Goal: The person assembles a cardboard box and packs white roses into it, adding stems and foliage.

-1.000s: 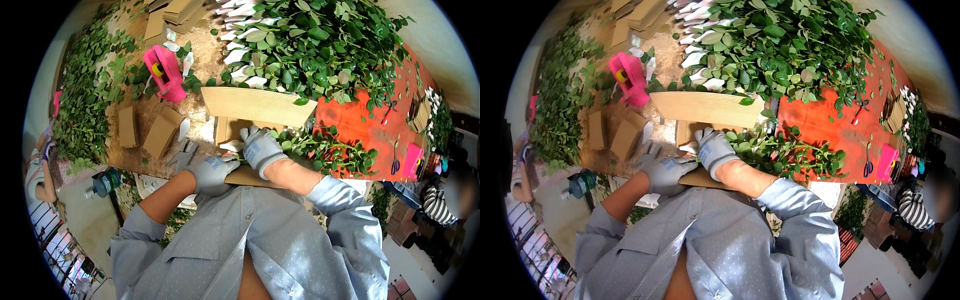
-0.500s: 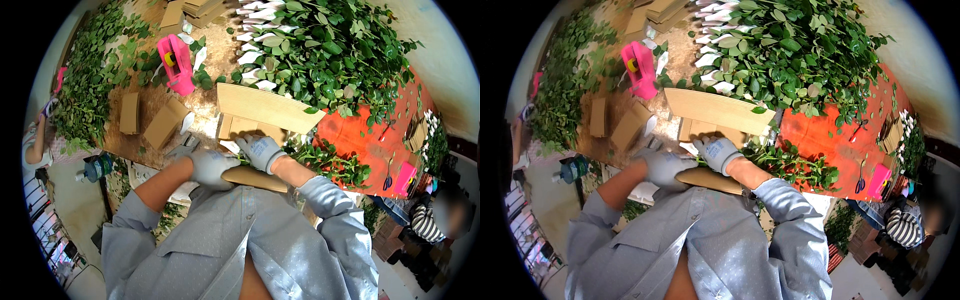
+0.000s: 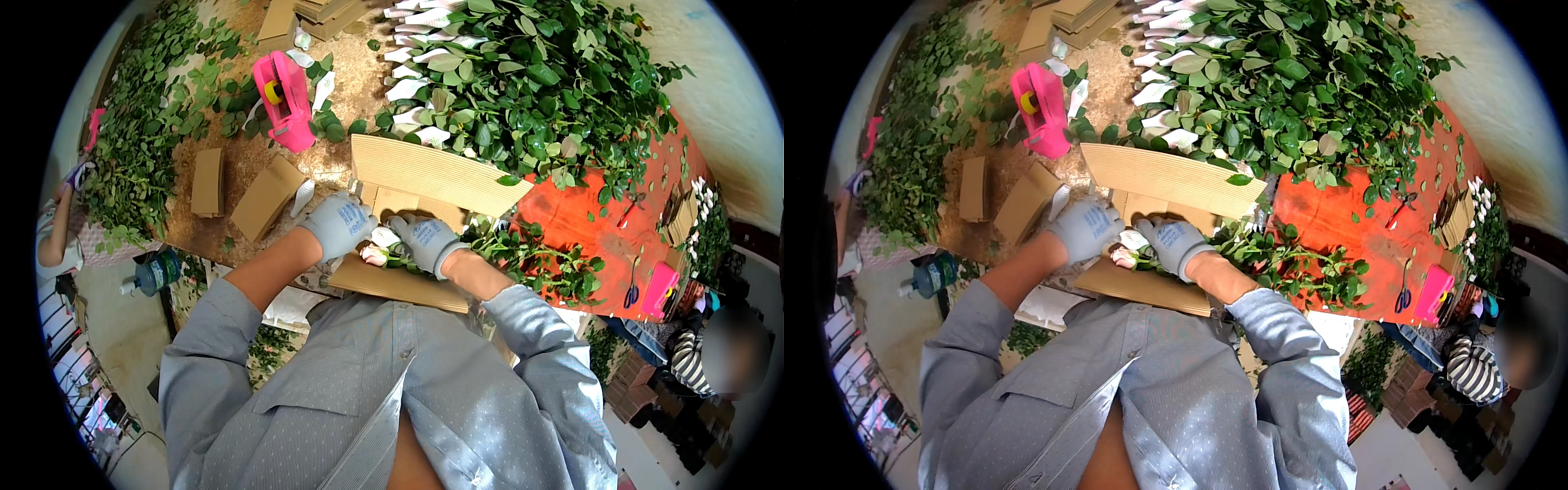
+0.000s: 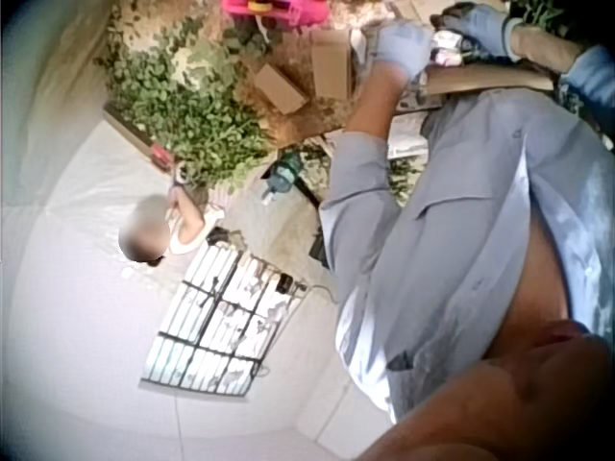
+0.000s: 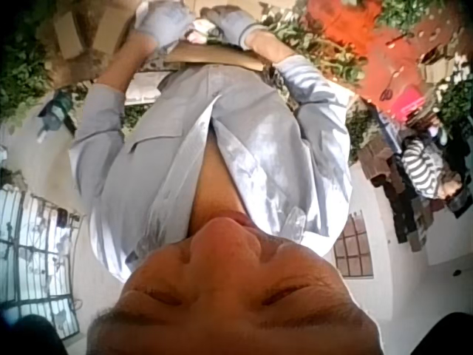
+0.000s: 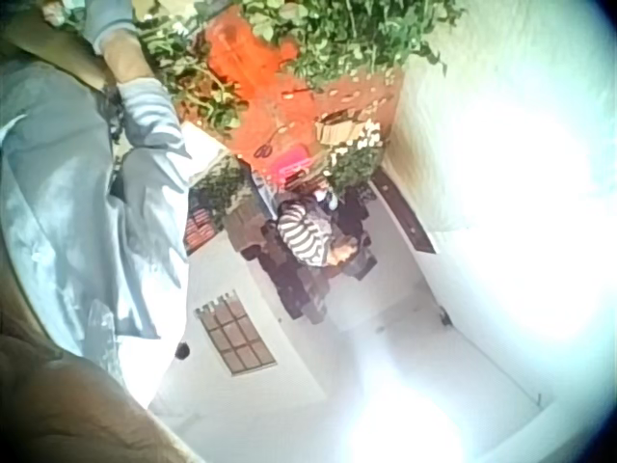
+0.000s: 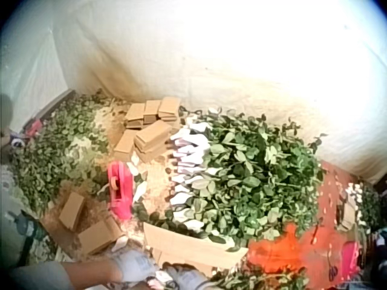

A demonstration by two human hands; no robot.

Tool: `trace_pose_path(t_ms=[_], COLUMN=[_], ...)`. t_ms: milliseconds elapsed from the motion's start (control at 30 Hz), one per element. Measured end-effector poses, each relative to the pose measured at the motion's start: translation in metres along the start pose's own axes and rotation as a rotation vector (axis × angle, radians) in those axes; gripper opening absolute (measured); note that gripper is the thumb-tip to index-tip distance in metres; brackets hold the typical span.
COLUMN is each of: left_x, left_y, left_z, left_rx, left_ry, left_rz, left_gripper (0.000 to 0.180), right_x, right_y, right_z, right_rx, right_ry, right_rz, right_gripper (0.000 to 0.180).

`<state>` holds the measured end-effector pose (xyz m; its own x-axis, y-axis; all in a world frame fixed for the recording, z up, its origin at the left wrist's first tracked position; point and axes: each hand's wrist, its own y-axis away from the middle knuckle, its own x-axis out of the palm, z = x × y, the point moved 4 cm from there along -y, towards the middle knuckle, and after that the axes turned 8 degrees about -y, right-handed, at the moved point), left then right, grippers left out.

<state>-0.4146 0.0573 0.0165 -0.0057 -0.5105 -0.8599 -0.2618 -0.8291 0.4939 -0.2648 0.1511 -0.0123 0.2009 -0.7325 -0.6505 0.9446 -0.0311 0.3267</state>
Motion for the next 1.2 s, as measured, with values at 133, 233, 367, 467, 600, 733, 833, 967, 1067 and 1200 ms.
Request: trace_pose_path(t_ms=[133, 233, 367, 467, 600, 733, 833, 967, 1067, 1200], left_x=[-0.020, -0.004, -0.026, -0.056, -0.035, -0.050, -0.053, -0.052, -0.062, -0.059], left_y=[0.012, 0.027, 0.056, 0.058, 0.042, 0.040, 0.039, 0.022, 0.007, -0.006], left_z=[0.007, 0.040, 0.057, 0.024, 0.001, -0.005, -0.006, -0.024, -0.040, -0.044], left_rx=[-0.003, -0.163, -0.362, -0.222, -0.152, -0.259, -0.294, -0.183, -0.196, -0.224], left_ry=[-0.117, -0.166, -0.009, 0.368, 0.666, 0.766, 0.867, 1.394, 1.645, 1.662], left_rz=[-0.020, 0.180, 0.279, 0.131, -0.075, -0.092, -0.101, -0.253, -0.344, -0.472], left_gripper=[0.018, 0.021, 0.024, 0.029, 0.035, 0.035, 0.039, 0.034, 0.031, 0.031], right_x=[0.000, 0.002, 0.000, -0.001, -0.003, -0.018, -0.049, -0.080, -0.096, -0.107], right_y=[0.000, 0.003, 0.002, 0.002, 0.004, 0.016, 0.035, 0.055, 0.070, 0.081], right_z=[0.000, 0.001, 0.006, 0.009, 0.010, 0.017, 0.033, 0.051, 0.066, 0.071], right_rx=[0.043, 0.001, 0.002, -0.004, 0.002, 0.065, -0.069, -0.158, -0.167, -0.136], right_ry=[0.005, 0.030, 0.100, 0.129, 0.058, 0.005, -0.020, -0.073, -0.102, -0.143], right_rz=[0.029, -0.041, -0.021, -0.016, -0.070, -0.176, -0.509, -0.747, -0.767, -0.773], right_gripper=[0.046, 0.048, 0.052, 0.054, 0.052, 0.043, 0.034, 0.033, 0.036, 0.042])
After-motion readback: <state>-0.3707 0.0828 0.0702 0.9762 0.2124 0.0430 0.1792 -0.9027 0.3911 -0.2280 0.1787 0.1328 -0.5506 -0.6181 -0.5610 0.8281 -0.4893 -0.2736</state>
